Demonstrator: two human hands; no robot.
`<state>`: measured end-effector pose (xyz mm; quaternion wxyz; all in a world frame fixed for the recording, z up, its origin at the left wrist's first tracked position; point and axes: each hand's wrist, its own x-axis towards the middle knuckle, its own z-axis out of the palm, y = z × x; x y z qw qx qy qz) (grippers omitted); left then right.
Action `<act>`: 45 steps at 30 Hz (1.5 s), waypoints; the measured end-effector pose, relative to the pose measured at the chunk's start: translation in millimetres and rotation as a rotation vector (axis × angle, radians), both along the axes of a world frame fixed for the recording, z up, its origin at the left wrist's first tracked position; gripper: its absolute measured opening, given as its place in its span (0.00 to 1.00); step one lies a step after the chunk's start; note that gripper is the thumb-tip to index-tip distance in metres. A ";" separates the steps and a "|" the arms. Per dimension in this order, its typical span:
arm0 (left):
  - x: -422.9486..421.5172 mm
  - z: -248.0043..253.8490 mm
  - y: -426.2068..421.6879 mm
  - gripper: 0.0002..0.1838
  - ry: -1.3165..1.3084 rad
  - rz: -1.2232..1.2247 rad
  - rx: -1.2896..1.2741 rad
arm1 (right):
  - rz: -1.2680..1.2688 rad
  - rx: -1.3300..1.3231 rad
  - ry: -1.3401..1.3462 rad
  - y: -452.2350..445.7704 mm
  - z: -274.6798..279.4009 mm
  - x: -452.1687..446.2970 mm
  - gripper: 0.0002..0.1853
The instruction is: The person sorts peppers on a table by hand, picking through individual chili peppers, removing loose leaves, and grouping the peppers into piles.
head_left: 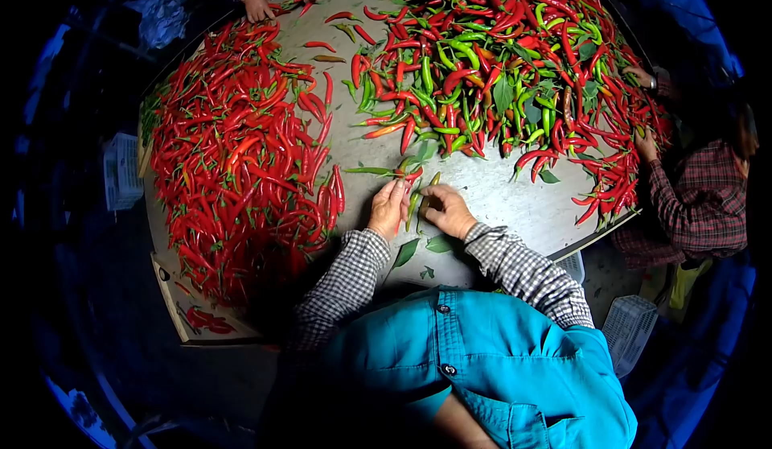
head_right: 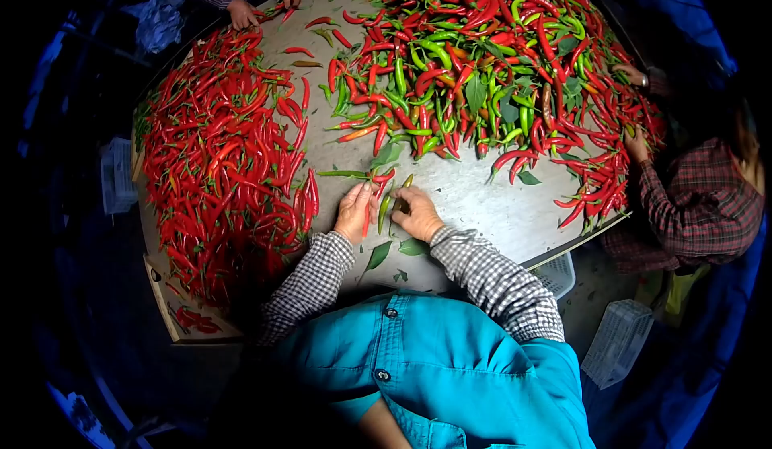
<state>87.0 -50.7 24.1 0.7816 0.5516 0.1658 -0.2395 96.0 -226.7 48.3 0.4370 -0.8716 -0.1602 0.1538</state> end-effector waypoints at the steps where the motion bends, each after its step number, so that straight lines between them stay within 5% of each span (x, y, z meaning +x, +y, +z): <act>1: -3.4 2.5 -6.1 0.20 -0.068 0.026 0.059 | -0.053 0.338 0.347 4.4 -4.4 -6.0 0.22; 3: -14.5 -3.0 -17.9 0.20 -0.234 0.114 0.069 | -0.227 0.759 0.841 15.3 11.9 -16.3 0.26; 4: -20.1 17.6 -21.2 0.20 0.004 0.137 -0.184 | -0.248 0.762 0.941 20.7 16.9 -22.6 0.29; 7: -35.5 4.2 -33.1 0.19 0.007 0.250 -0.273 | -0.278 0.668 0.689 31.5 -10.2 -37.8 0.29; 11: -46.6 -3.3 -16.6 0.21 0.200 0.202 -0.387 | -0.338 0.693 0.664 16.6 -22.9 -49.6 0.22; 15: -57.9 -6.1 -5.0 0.21 0.216 0.189 -0.295 | -0.137 0.470 0.687 6.6 9.6 -54.8 0.16; 17: -61.9 -4.8 -1.9 0.20 0.226 0.231 -0.405 | -0.148 0.504 0.984 1.0 13.7 -54.3 0.15; 21: -70.8 -6.3 8.8 0.16 0.273 0.316 -0.626 | -0.230 0.644 1.159 -7.5 12.4 -58.3 0.15; 23: -74.7 -6.5 18.2 0.13 0.228 0.180 -0.428 | -0.198 0.665 1.198 -9.1 11.8 -60.4 0.16; 24: -73.6 -2.0 16.5 0.11 0.121 0.155 -0.071 | -0.161 0.694 1.272 -9.0 8.9 -62.1 0.15; 25: -73.2 -8.5 16.9 0.11 0.121 0.157 -0.071 | -0.124 0.723 1.344 -8.7 5.9 -63.4 0.15; 27: -69.7 -17.6 16.8 0.11 -0.427 0.119 0.487 | -0.139 0.719 1.350 -3.7 5.6 -62.7 0.15; 29: -66.8 -14.8 20.9 0.12 -0.337 0.176 0.501 | -0.176 0.742 1.389 4.4 10.7 -57.0 0.14; 31: -61.4 1.7 30.4 0.11 0.188 0.303 0.050 | -0.175 0.736 1.405 13.3 18.3 -50.1 0.13; 36: -56.6 12.0 46.6 0.06 0.297 0.456 -0.370 | -0.105 0.746 1.380 21.9 13.0 -47.6 0.10; 43: -72.8 16.8 26.2 0.06 0.216 0.179 -0.282 | -0.088 0.682 1.370 25.2 10.4 -46.6 0.07; 45: -76.2 13.7 24.1 0.08 0.286 0.270 -0.388 | 0.084 0.660 1.277 23.4 -6.8 -43.9 0.12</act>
